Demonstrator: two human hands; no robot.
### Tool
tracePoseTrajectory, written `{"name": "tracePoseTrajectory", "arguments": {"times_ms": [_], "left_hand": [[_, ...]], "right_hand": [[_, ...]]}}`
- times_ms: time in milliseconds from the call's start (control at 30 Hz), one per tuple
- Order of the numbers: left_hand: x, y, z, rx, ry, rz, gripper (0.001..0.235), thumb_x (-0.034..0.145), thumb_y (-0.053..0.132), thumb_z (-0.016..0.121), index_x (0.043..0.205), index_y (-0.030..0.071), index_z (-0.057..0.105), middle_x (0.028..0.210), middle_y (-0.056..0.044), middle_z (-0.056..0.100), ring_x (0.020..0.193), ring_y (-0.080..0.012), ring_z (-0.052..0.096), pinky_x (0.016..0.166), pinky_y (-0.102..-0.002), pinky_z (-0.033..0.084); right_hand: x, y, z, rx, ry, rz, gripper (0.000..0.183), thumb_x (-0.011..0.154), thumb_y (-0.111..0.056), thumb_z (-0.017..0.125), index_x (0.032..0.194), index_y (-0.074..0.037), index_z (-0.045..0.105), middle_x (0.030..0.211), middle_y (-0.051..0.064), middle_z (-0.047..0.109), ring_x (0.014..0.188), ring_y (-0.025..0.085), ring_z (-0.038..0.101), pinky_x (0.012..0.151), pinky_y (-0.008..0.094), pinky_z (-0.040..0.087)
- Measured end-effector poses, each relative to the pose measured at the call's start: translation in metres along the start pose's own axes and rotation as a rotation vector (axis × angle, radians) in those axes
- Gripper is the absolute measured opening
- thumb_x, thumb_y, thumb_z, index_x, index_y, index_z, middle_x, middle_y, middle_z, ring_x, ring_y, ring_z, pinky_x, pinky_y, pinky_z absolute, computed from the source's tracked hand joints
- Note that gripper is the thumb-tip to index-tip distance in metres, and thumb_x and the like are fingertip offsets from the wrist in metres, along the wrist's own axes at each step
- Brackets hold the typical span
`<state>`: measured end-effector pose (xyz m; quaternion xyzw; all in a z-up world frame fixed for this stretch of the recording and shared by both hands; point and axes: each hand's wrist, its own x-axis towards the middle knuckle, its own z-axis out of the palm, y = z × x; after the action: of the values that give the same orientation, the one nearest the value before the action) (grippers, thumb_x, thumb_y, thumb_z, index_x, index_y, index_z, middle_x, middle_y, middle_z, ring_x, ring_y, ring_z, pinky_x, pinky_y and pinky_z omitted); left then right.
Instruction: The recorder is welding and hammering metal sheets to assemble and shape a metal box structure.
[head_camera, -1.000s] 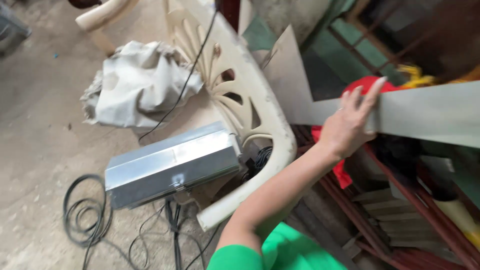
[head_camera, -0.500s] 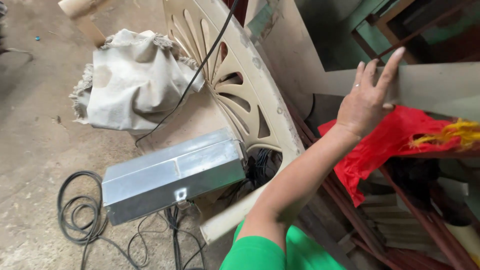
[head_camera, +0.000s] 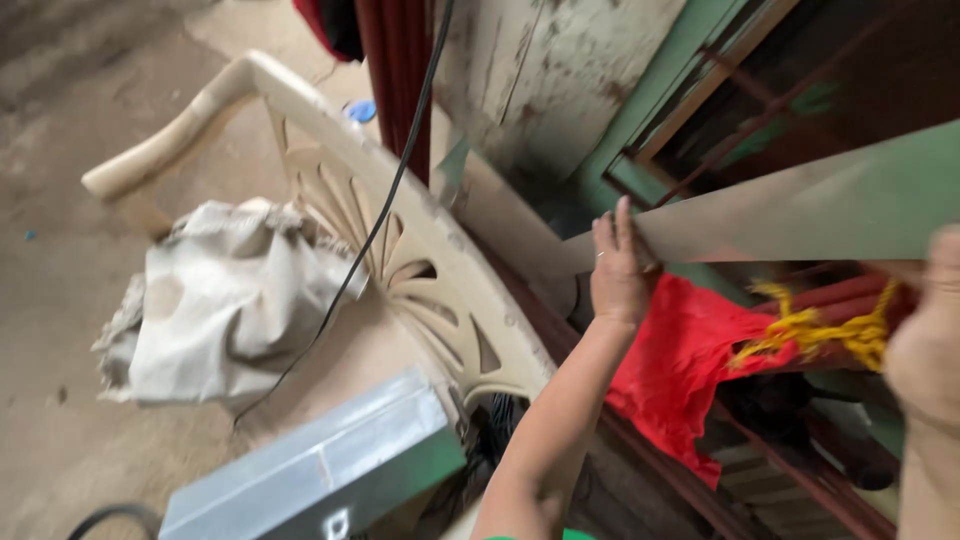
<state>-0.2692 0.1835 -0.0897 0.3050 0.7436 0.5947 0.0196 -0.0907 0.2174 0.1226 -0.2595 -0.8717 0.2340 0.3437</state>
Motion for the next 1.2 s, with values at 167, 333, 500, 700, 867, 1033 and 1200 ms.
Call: {"name": "tracePoseTrajectory", "arguments": {"times_ms": [167,333,500,700,867,1033,1200], "left_hand": [[0.019,-0.011,0.002,0.050,-0.072,0.001,0.113,0.071,0.007,0.084,0.162,0.018,0.016,0.152,-0.021,0.041,0.112,-0.0446,0.061,0.077,-0.050,0.056],[0.030,-0.033,0.015,0.206,-0.218,-0.075,0.104,0.084,0.033,0.081,0.162,0.024,0.013,0.160,-0.026,0.035,0.148,-0.0496,0.035,0.091,-0.056,0.056],[0.029,-0.046,0.028,0.287,-0.268,-0.272,0.101,0.087,0.021,0.072,0.164,0.009,0.007,0.163,-0.039,0.015,0.147,-0.0576,0.023,0.112,-0.063,0.034],[-0.015,-0.059,0.057,0.110,-0.302,-0.491,0.100,0.089,0.027,0.075,0.162,0.008,0.010,0.163,-0.032,0.017,0.150,-0.0497,0.022,0.112,-0.053,0.039],[-0.028,-0.033,0.029,0.028,-0.351,-0.513,0.088,0.088,0.034,0.075,0.158,0.008,0.030,0.153,-0.028,0.035,0.142,-0.0497,0.041,0.110,-0.055,0.047],[-0.051,-0.052,-0.003,0.018,-0.450,-0.468,0.057,0.091,0.047,0.072,0.137,0.017,0.060,0.131,-0.011,0.058,0.123,-0.0368,0.063,0.096,-0.046,0.057],[-0.064,-0.064,-0.028,0.051,-0.500,-0.443,0.039,0.091,0.045,0.072,0.115,0.014,0.073,0.097,-0.007,0.068,0.093,-0.0306,0.074,0.077,-0.041,0.060]], "right_hand": [[0.028,-0.058,0.017,-0.158,0.144,-0.130,0.043,0.136,0.010,0.063,0.095,0.023,0.057,0.086,0.025,0.058,0.068,0.028,0.049,0.068,0.039,0.045],[0.040,-0.034,0.030,-0.168,0.174,-0.139,0.041,0.123,0.012,0.080,0.087,0.017,0.060,0.080,0.019,0.063,0.061,0.022,0.046,0.058,0.036,0.040],[0.055,-0.016,0.044,-0.189,0.157,-0.097,0.049,0.119,0.001,0.077,0.076,0.008,0.056,0.065,0.015,0.059,0.055,0.021,0.059,0.054,0.035,0.051],[0.078,-0.008,0.068,-0.022,-0.002,0.307,0.034,0.115,-0.020,0.061,0.092,0.004,0.065,0.079,0.010,0.070,0.094,0.021,0.080,0.070,0.030,0.059],[0.091,0.092,0.127,0.007,-0.074,0.533,0.048,0.113,-0.037,0.063,0.115,0.011,0.067,0.103,0.025,0.073,0.096,0.027,0.073,0.078,0.040,0.060],[0.104,0.097,0.134,0.084,-0.089,0.725,0.057,0.115,-0.038,0.048,0.131,0.017,0.050,0.099,0.031,0.072,0.094,0.037,0.074,0.079,0.045,0.061],[0.110,0.065,0.129,0.337,0.050,0.850,0.063,0.111,-0.025,0.047,0.142,0.026,0.028,0.138,0.054,0.037,0.107,0.046,0.070,0.088,0.051,0.065]]}}
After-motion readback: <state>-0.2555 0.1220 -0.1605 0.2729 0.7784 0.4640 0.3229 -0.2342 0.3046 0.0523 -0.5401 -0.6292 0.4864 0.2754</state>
